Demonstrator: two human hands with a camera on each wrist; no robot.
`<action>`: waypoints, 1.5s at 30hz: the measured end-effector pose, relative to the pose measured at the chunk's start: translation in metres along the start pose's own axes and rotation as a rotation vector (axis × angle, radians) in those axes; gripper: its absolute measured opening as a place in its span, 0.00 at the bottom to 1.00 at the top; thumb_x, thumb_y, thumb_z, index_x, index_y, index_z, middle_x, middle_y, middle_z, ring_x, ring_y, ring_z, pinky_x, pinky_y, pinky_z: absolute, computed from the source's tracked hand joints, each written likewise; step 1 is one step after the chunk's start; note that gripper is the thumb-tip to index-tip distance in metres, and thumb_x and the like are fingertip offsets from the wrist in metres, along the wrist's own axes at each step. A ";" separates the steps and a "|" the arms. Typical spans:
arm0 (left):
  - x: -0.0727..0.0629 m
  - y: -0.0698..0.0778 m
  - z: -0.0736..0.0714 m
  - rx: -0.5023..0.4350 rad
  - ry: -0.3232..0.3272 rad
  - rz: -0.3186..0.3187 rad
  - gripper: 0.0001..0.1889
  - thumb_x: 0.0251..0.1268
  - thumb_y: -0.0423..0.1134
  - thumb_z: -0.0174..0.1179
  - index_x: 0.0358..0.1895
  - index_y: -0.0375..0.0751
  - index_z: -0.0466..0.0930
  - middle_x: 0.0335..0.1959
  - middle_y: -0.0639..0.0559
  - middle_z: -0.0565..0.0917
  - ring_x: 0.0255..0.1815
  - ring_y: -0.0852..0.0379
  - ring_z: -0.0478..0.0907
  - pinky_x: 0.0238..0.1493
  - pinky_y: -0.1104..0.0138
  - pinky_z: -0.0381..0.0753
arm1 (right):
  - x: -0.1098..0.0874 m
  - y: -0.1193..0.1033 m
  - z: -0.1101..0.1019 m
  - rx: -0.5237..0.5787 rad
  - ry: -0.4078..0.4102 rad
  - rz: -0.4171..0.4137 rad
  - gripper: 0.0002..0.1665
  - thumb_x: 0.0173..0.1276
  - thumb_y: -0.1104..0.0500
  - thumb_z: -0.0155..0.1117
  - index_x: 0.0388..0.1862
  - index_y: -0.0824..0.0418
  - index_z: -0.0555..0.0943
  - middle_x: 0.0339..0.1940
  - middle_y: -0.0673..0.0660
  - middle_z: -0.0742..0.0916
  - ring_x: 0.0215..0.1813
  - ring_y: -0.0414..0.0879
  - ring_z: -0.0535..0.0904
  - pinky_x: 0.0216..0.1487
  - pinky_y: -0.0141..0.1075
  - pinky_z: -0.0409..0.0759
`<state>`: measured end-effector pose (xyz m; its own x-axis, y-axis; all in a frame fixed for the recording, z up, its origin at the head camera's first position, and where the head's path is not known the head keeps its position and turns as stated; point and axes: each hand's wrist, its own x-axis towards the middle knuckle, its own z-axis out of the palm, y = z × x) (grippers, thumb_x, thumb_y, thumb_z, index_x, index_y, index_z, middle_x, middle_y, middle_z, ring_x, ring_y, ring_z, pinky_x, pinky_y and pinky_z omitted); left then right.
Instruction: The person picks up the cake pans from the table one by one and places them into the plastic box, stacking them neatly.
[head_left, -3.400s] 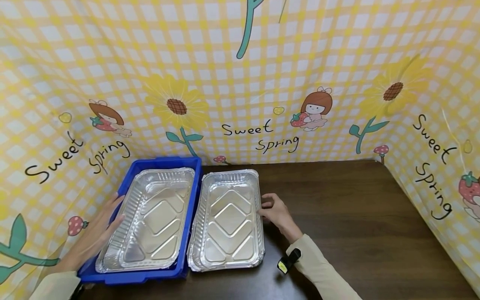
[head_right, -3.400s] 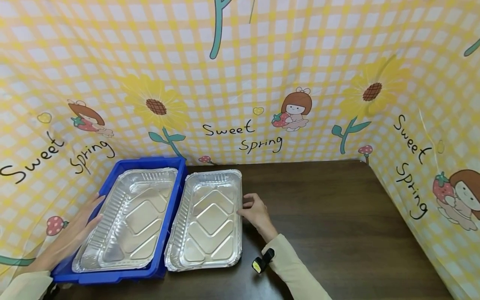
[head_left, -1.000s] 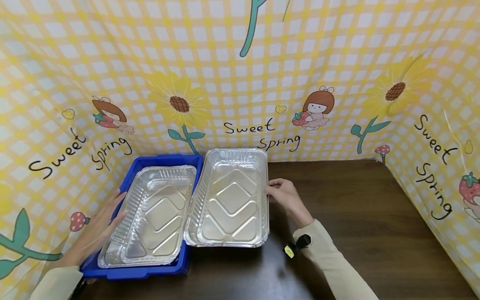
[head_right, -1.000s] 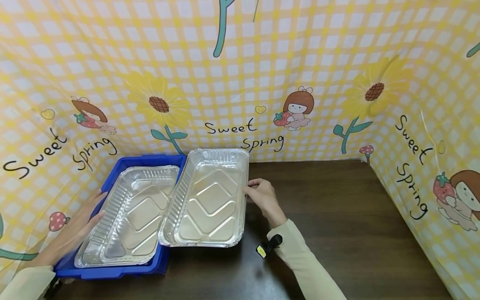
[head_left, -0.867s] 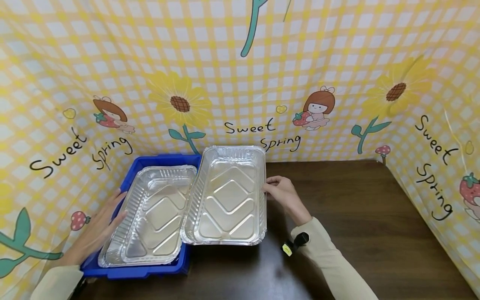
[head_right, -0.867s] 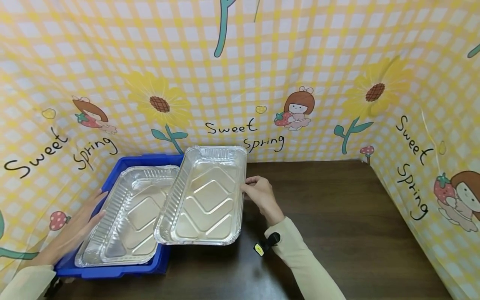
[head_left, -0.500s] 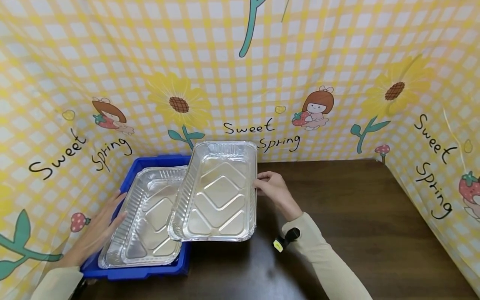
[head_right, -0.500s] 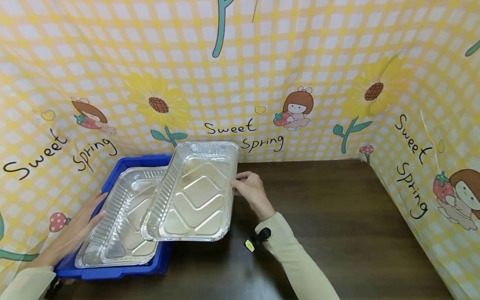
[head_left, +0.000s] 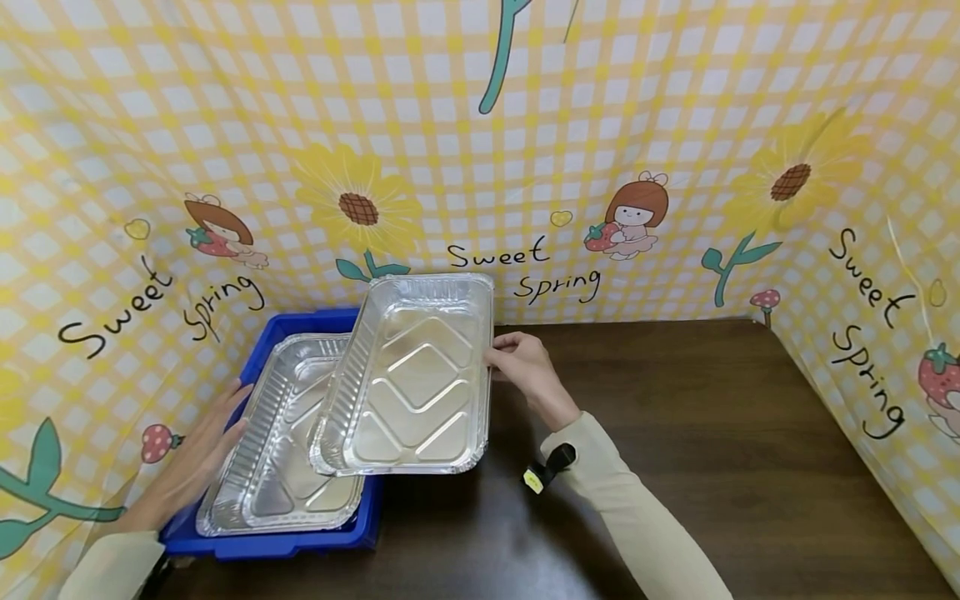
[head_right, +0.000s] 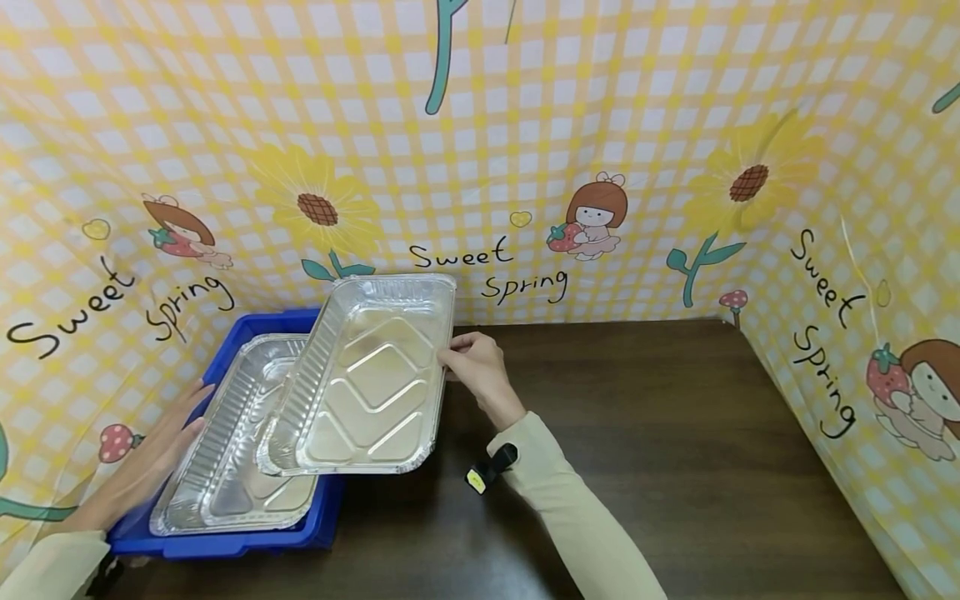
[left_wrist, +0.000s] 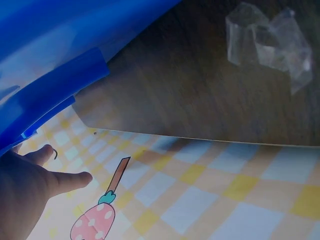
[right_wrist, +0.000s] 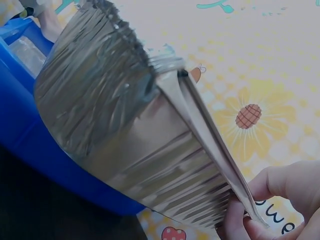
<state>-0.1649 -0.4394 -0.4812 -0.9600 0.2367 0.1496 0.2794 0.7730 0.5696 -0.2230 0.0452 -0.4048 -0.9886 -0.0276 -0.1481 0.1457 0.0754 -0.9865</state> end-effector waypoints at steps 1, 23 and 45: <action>0.000 0.000 0.000 -0.004 -0.001 0.001 0.33 0.88 0.42 0.42 0.87 0.40 0.46 0.87 0.31 0.40 0.82 0.18 0.39 0.72 0.23 0.31 | 0.000 -0.001 0.002 -0.001 -0.001 -0.001 0.18 0.63 0.67 0.64 0.52 0.73 0.82 0.37 0.59 0.87 0.35 0.45 0.84 0.50 0.48 0.89; -0.001 -0.002 0.000 0.008 0.007 0.017 0.32 0.88 0.42 0.42 0.88 0.42 0.46 0.87 0.31 0.41 0.82 0.19 0.40 0.74 0.25 0.32 | 0.009 -0.014 0.056 -0.042 -0.039 0.001 0.12 0.63 0.68 0.67 0.46 0.71 0.83 0.31 0.55 0.85 0.27 0.43 0.84 0.36 0.36 0.89; -0.002 0.000 -0.003 -0.003 0.004 0.023 0.31 0.89 0.42 0.41 0.88 0.43 0.47 0.88 0.34 0.40 0.83 0.22 0.39 0.76 0.27 0.32 | 0.006 -0.011 0.084 -0.055 -0.024 -0.022 0.11 0.60 0.70 0.68 0.43 0.68 0.83 0.30 0.55 0.86 0.25 0.42 0.84 0.33 0.34 0.88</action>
<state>-0.1627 -0.4413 -0.4790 -0.9534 0.2519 0.1661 0.3013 0.7656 0.5684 -0.2276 -0.0400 -0.4010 -0.9903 -0.0538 -0.1283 0.1205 0.1292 -0.9843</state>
